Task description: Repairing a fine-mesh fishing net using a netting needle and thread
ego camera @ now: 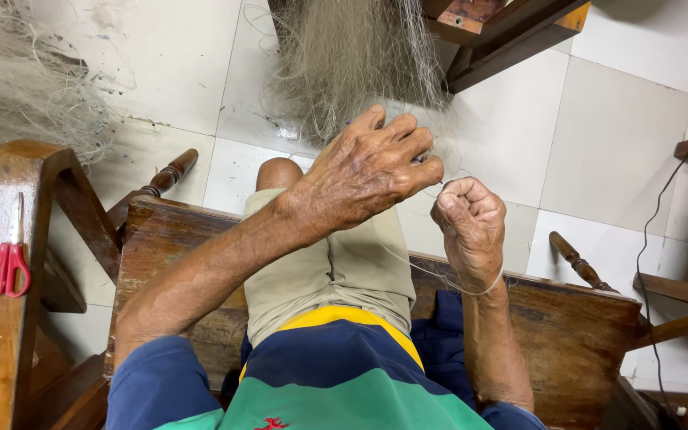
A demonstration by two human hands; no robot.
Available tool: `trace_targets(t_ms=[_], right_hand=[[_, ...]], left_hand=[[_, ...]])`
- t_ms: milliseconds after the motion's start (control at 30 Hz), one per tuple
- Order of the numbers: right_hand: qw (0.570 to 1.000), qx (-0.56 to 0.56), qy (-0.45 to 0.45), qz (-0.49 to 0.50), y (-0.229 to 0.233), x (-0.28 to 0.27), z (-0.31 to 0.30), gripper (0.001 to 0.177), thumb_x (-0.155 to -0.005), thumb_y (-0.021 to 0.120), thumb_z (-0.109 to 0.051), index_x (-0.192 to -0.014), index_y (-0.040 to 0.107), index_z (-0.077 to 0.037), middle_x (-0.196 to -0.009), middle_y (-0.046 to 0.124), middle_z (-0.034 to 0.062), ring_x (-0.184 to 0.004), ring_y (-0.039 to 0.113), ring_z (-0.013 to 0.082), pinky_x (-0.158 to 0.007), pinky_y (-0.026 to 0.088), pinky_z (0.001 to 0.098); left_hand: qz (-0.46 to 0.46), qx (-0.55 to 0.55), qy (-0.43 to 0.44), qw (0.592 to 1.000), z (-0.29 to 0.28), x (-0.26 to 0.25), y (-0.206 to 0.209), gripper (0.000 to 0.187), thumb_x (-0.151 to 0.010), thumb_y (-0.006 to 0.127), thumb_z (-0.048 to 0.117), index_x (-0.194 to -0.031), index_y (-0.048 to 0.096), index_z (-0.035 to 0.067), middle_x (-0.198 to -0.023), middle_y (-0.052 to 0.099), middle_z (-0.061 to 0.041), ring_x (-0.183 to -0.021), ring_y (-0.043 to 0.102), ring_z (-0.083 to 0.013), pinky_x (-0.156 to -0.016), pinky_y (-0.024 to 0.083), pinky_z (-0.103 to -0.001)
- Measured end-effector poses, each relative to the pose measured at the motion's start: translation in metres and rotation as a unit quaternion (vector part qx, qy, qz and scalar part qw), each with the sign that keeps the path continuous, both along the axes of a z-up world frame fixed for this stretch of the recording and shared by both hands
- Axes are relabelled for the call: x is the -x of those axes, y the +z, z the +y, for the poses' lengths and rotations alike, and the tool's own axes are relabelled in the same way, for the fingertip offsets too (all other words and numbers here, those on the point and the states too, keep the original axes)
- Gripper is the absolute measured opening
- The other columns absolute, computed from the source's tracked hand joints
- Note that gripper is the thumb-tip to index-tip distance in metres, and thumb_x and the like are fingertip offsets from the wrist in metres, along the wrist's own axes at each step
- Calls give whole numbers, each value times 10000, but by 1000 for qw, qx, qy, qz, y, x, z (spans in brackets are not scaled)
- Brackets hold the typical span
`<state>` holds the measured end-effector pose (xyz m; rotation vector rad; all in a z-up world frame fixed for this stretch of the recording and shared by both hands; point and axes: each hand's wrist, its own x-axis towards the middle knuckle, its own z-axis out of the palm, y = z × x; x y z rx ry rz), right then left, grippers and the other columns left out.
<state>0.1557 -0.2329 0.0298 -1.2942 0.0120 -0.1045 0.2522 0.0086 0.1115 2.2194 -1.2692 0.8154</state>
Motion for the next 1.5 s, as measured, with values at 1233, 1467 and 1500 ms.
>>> trace_targets(t_ms=[1233, 1467, 1500], right_hand=[[988, 139, 58, 29, 17, 3, -5, 254, -1122, 839, -303, -1051, 714, -95, -829, 591, -69, -726, 424, 33, -686, 347, 239], [987, 149, 57, 25, 19, 3, -4, 279, -1104, 862, -318, -1047, 725, -81, -830, 611, -48, -748, 459, 56, -722, 392, 253], [985, 161, 57, 23, 20, 3, -3, 299, -1098, 863, -334, -1025, 720, -81, -826, 602, -43, -753, 461, 64, -728, 392, 258]], left_hand=[[-7, -158, -96, 983, 5, -33, 21, 214, -1103, 790, 267, -900, 794, 334, -1027, 631, 33, -1060, 632, -267, -858, 447, -485], [-4, -157, -107, 982, 9, -35, 22, 180, -1096, 785, 261, -937, 803, 343, -1037, 634, 28, -1070, 635, -271, -835, 438, -480], [1, -156, -113, 981, 10, -36, 23, 165, -1088, 781, 258, -954, 808, 351, -1040, 633, 25, -1083, 637, -275, -836, 439, -482]])
